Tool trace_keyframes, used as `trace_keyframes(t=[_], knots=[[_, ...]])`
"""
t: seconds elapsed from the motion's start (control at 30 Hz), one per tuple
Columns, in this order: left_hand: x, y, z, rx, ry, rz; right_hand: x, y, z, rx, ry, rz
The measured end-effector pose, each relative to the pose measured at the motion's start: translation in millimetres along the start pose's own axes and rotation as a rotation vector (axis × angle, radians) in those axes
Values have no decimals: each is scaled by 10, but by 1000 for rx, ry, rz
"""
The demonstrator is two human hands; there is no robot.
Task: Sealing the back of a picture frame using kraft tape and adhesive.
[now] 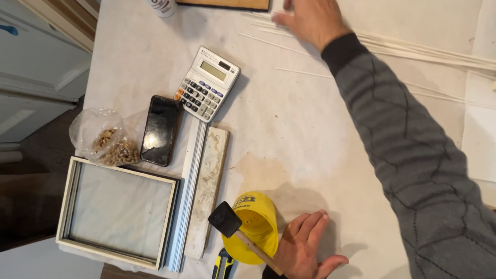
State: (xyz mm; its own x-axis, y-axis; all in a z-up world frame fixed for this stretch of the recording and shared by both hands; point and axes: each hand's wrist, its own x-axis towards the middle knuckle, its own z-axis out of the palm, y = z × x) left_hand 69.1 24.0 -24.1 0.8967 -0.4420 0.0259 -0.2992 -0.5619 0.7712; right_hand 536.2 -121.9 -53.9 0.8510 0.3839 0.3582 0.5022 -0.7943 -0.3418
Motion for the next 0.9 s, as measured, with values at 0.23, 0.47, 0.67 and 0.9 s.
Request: trace_keyframes(t=[0.23,0.47,0.67,0.9], knots=[[6,-2,84,44,102,41,-86,58,-68,148,-74,105],[-27,-45,103,54,48,27,222,-157,201,39,127,79],[-42,-83,145,51,40,20,259,-277,444,-71,183,135],[-11,-19,77,78,92,46,228,-201,593,104,216,84]])
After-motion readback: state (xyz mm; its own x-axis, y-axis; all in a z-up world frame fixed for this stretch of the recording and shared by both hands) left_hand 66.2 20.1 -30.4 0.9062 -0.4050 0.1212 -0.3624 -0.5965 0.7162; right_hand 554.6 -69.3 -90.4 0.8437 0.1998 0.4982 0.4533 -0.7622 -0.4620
